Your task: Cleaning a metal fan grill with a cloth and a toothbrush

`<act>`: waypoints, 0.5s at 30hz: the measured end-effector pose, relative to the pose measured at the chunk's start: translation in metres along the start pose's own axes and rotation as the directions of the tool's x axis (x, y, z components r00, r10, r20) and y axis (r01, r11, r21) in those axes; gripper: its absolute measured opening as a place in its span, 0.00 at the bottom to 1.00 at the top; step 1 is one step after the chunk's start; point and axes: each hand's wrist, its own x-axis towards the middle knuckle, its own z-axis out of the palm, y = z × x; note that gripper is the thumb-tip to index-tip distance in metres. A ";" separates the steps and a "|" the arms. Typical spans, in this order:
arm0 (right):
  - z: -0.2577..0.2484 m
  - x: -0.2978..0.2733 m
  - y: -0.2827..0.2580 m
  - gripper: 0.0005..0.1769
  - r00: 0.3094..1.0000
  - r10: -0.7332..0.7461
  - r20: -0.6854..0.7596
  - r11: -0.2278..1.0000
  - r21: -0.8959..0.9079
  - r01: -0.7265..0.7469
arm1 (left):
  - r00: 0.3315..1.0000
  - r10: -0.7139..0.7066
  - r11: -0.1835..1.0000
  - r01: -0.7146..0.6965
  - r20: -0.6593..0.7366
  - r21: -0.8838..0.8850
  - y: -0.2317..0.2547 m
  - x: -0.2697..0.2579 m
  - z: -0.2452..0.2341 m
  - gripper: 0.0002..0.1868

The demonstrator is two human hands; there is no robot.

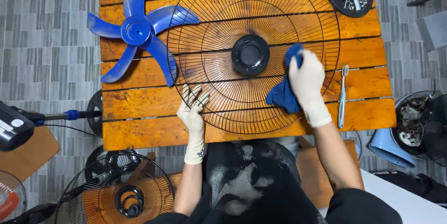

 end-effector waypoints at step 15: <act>0.076 0.111 -0.172 0.12 0.979 -0.198 -0.043 0.909 0.367 0.200 | 1.000 -0.019 0.997 0.020 -0.012 0.076 0.005 -0.006 0.009 0.43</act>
